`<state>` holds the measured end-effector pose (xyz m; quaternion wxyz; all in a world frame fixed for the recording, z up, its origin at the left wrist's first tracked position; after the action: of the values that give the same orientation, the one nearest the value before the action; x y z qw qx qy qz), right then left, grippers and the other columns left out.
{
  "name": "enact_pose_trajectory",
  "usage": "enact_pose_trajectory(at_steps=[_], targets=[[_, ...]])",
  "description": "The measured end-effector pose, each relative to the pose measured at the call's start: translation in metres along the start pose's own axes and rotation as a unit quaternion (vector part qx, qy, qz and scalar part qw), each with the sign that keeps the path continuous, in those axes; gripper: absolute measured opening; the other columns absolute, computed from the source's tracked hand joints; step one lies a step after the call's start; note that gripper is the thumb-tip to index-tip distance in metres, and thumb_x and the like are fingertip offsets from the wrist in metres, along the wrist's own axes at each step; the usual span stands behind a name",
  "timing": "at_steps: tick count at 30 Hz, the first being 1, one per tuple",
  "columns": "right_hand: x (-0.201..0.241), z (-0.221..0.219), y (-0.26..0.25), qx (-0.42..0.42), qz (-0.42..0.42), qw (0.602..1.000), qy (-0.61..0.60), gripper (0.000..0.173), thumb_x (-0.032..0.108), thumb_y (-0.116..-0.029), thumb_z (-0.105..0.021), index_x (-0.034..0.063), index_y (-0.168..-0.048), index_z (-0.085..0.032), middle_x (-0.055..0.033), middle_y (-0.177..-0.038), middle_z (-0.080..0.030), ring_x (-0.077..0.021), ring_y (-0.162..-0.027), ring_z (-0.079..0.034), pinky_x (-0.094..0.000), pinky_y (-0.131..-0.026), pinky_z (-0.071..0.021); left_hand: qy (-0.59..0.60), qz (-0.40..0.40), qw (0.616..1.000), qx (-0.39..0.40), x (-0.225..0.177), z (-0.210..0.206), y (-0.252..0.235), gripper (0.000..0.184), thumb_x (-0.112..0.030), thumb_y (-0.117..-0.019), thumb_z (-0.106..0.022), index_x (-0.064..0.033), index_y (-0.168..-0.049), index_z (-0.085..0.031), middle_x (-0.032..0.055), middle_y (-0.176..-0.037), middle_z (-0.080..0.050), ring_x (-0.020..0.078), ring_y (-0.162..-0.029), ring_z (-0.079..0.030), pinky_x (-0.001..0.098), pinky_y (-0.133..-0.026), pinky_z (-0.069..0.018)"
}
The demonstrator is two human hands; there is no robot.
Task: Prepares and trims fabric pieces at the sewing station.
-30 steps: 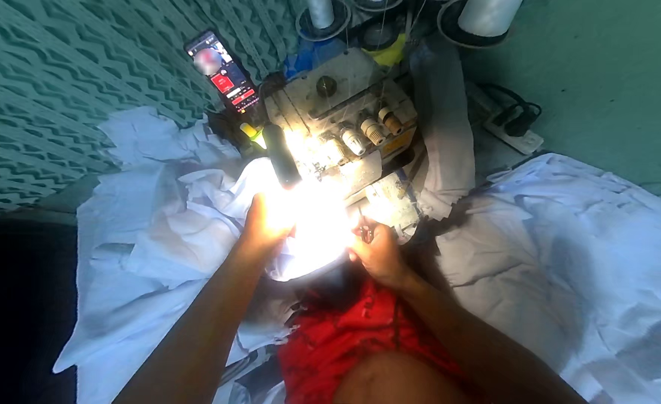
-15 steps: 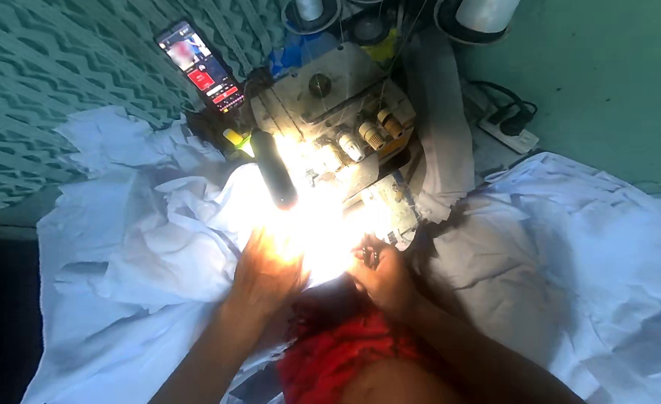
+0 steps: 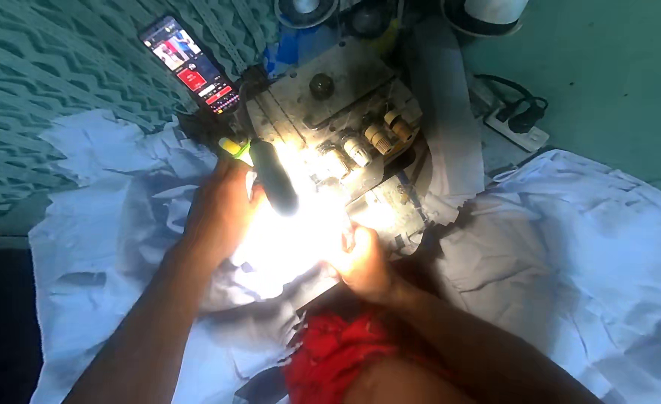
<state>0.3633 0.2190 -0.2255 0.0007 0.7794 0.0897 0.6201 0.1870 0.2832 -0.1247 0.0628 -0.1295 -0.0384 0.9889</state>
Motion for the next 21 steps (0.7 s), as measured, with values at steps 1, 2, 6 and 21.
enact_pose_trajectory(at_steps=[1, 2, 6, 21], targets=[[0.000, 0.001, 0.000, 0.001, 0.002, 1.000, 0.010, 0.011, 0.004, -0.0872, -0.070, 0.0059, -0.084, -0.060, 0.0017, -0.063, -0.058, -0.0076, -0.048, -0.058, -0.0235, -0.047, -0.0536, 0.015, 0.009, 1.000, 0.015, 0.006, 0.002, -0.003, 0.023, -0.013, -0.1006, -0.063, 0.0069, -0.112, -0.064, 0.0287, -0.112, -0.063, 0.0468, -0.097, -0.065, 0.0674, -0.084, -0.0504], [0.000, 0.003, 0.001, 0.003, 0.009, 1.000, 0.027, 0.009, 0.006, -0.0877, -0.071, 0.0057, -0.086, -0.062, 0.0017, -0.064, -0.060, -0.0073, -0.049, -0.059, -0.0236, -0.048, -0.0546, 0.037, 0.014, 0.999, 0.021, 0.013, 0.005, -0.004, 0.022, -0.016, -0.1006, -0.065, 0.0026, -0.111, -0.067, 0.0245, -0.106, -0.066, 0.0423, -0.093, -0.066, 0.0654, -0.081, -0.0510], [0.015, 0.022, 0.008, 0.004, 0.108, 0.979, 0.175, 0.017, 0.021, -0.0950, -0.060, 0.0067, -0.098, -0.070, 0.0012, -0.080, -0.065, -0.0049, -0.065, -0.061, -0.0252, -0.062, -0.0548, 0.154, 0.030, 0.987, 0.022, 0.035, 0.017, 0.030, 0.015, -0.021, -0.0992, -0.066, -0.0100, -0.109, -0.066, 0.0067, -0.097, -0.068, 0.0171, -0.068, -0.069, 0.0409, -0.061, -0.0627], [0.069, -0.084, 0.028, 0.138, 0.404, 0.819, 0.384, 0.024, 0.032, -0.0986, -0.066, 0.0152, -0.114, -0.075, -0.0007, -0.093, -0.073, -0.0129, -0.081, -0.071, -0.0361, -0.066, -0.0601, -0.094, -0.006, 0.991, -0.098, 0.015, 0.062, 0.151, 0.025, -0.026, -0.1023, -0.055, -0.0078, -0.097, -0.072, 0.0058, -0.090, -0.065, 0.0164, -0.069, -0.064, 0.0351, -0.059, -0.0558]])
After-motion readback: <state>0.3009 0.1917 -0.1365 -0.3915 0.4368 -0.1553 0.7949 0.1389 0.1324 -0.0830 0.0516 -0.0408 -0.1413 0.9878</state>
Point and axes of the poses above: each hand's wrist, its own y-axis away from the middle knuckle, its own z-axis out of the back of the hand, x = y × z, the point moved 10 cm from there along -y, towards the middle knuckle
